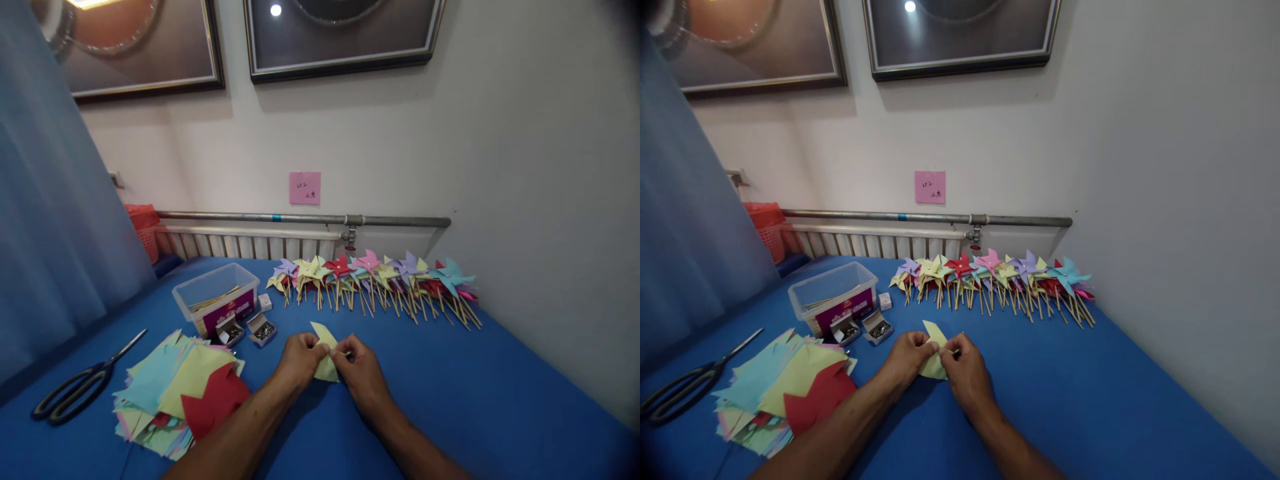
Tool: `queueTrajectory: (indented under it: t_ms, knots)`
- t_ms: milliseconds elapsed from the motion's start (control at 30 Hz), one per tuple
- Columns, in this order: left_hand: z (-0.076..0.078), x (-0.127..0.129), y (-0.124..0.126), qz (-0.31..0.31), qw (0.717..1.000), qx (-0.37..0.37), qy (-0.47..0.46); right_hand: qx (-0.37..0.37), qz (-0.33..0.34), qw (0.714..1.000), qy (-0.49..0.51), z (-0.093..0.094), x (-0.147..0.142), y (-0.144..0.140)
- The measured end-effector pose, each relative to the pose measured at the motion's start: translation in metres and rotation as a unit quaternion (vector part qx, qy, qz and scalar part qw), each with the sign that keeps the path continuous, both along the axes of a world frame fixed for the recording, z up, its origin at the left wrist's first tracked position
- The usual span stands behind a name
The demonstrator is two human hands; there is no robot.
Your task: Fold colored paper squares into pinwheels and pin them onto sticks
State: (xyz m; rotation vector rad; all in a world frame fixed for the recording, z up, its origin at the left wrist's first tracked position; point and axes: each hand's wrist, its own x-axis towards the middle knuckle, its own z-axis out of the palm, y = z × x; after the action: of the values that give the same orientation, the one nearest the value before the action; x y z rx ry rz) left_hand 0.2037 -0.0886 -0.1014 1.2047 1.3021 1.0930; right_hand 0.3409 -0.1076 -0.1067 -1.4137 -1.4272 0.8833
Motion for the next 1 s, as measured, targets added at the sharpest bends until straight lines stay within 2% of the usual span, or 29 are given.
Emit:
queueTrajectory:
  t_ms: [500, 800, 1000]
  knots:
    - [0.0006, -0.0011, 0.0009, -0.021, 0.998, -0.027, -0.047, 0.022, -0.021, 1.000, 0.008, 0.0008, 0.0007, 0.0013]
    - [-0.0007, -0.0015, 0.0015, -0.010, 1.000, -0.019, -0.018, 0.031, -0.001, 0.999, -0.007, 0.0034, -0.0011, -0.0032]
    - [0.0037, -0.0012, -0.0017, -0.010, 0.999, -0.027, -0.042, 0.031, 0.019, 0.999, 0.011, 0.0052, -0.0011, -0.0037]
